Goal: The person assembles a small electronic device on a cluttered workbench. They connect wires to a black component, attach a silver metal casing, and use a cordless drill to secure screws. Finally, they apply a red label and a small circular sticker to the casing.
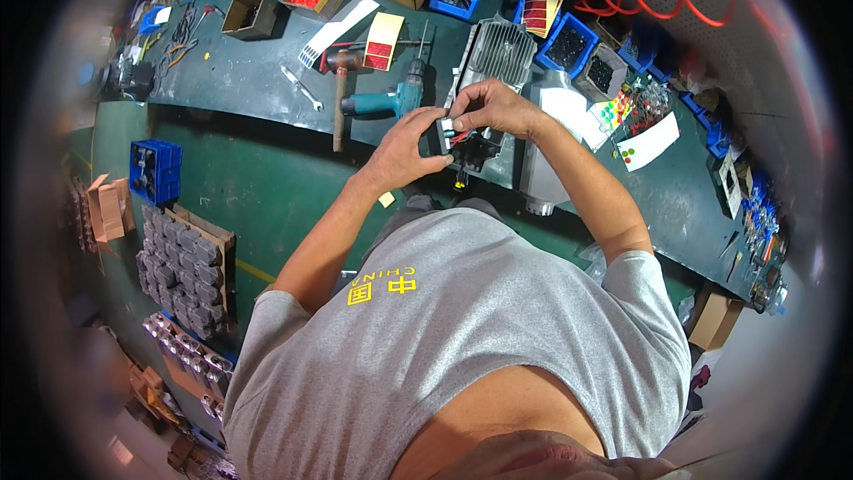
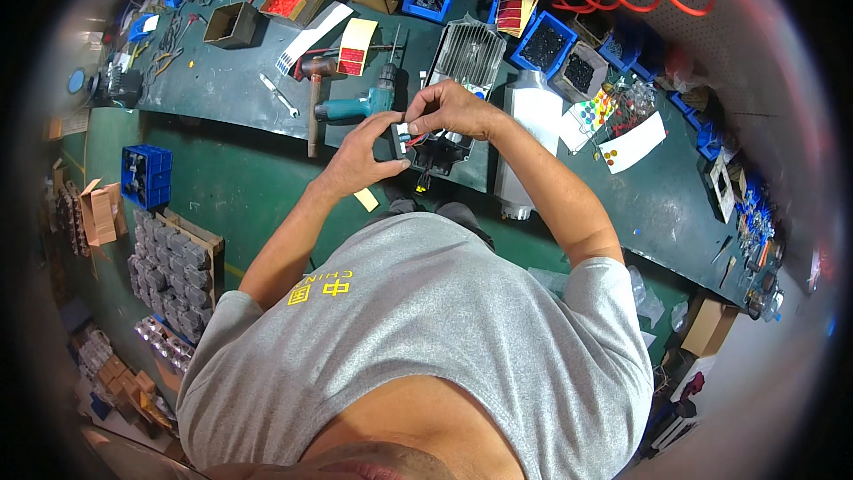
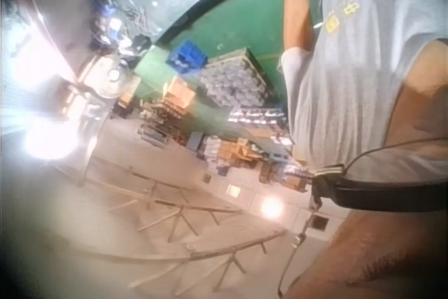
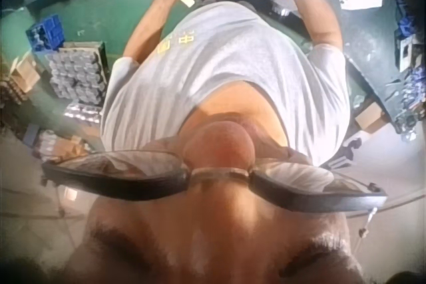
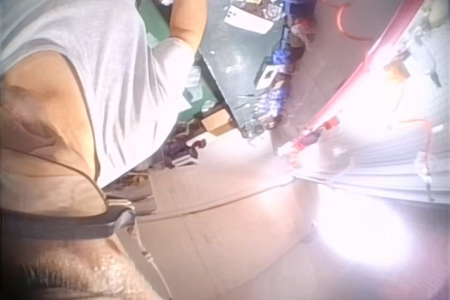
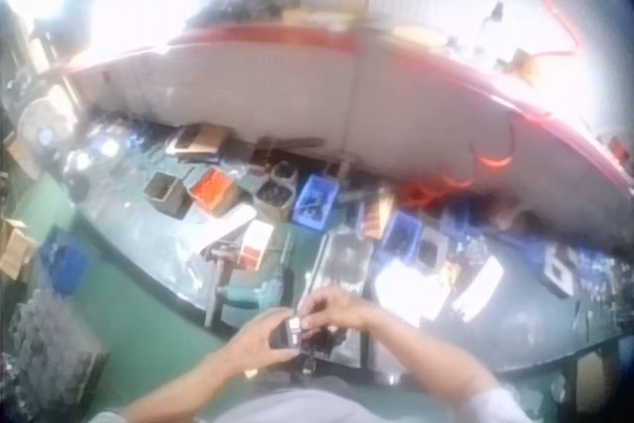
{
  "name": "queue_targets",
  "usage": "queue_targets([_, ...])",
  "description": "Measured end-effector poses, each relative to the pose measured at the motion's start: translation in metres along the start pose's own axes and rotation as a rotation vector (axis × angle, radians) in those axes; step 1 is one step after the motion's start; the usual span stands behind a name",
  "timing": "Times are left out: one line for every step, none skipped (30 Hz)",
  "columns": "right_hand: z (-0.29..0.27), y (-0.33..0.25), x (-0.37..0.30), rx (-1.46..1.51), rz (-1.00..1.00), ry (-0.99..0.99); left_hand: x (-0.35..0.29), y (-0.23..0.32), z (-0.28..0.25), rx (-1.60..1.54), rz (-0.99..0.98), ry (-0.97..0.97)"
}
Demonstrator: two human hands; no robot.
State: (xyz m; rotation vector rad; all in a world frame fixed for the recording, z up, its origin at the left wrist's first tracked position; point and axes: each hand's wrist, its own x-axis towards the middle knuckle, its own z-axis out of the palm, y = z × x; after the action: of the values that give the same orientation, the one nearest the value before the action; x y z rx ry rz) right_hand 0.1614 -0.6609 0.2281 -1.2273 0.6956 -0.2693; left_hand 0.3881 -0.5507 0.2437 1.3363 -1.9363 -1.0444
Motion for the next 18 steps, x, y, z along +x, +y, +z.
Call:
queue_targets([0.0003,0.0003,-0.0001,-0.002,0.000,0.001,-0.0001,0.0006,-0.0001,0.000,-0.004,-0.002])
queue_targets([0.0005,0.0002,-0.0005,-0.008,-0.001,0.001,-0.0004,0.0000,0.0002,0.000,-0.003,-0.006])
queue_targets([0.0009,0.0000,-0.0011,-0.015,-0.002,0.001,-0.0006,-0.0012,0.0008,-0.001,-0.002,-0.009])
queue_targets([0.0012,0.0002,-0.0018,-0.020,-0.002,0.001,-0.0005,-0.0010,0.0009,-0.002,0.000,-0.014])
queue_targets([0.0016,0.0009,-0.0023,-0.020,-0.003,0.010,-0.0008,0.0001,0.0004,0.023,0.001,-0.013])
queue_targets([0.0020,0.0018,-0.0026,-0.020,-0.004,0.020,-0.0010,0.0019,-0.0006,0.047,0.001,-0.011])
queue_targets([0.0025,0.0021,-0.0029,-0.021,-0.006,0.029,-0.0013,0.0034,-0.0013,0.072,0.002,-0.009])
queue_targets([0.0032,0.0017,-0.0037,-0.014,0.002,0.038,-0.0014,0.0025,-0.0007,0.065,-0.005,-0.013])
queue_targets([0.0040,0.0005,-0.0048,-0.008,0.011,0.048,-0.0012,0.0008,0.0003,0.059,-0.011,-0.016])
queue_targets([0.0045,-0.0005,-0.0057,-0.001,0.019,0.058,-0.0008,-0.0006,0.0011,0.052,-0.018,-0.020])
queue_targets([0.0047,-0.0012,-0.0064,0.001,0.018,0.058,-0.0005,-0.0012,0.0012,0.004,-0.037,-0.033])
queue_targets([0.0048,-0.0017,-0.0070,0.002,0.017,0.058,-0.0002,-0.0016,0.0013,-0.044,-0.055,-0.046])
queue_targets([0.0047,-0.0017,-0.0078,0.005,0.017,0.059,-0.0002,-0.0019,0.0017,-0.092,-0.074,-0.060])
queue_targets([0.0044,-0.0012,-0.0083,-0.005,0.013,0.056,-0.0004,-0.0024,0.0025,-0.054,-0.045,-0.047])
queue_targets([0.0039,-0.0005,-0.0086,-0.015,0.009,0.053,-0.0007,-0.0030,0.0035,-0.016,-0.016,-0.035])
queue_targets([0.0034,0.0003,-0.0087,-0.024,0.005,0.050,-0.0005,-0.0034,0.0040,0.022,0.014,-0.023])
queue_targets([0.0032,0.0012,-0.0092,-0.010,0.005,0.060,0.0002,-0.0033,0.0041,0.019,0.014,-0.023])
queue_targets([0.0030,0.0021,-0.0097,0.005,0.006,0.070,0.0012,-0.0030,0.0041,0.016,0.014,-0.022])
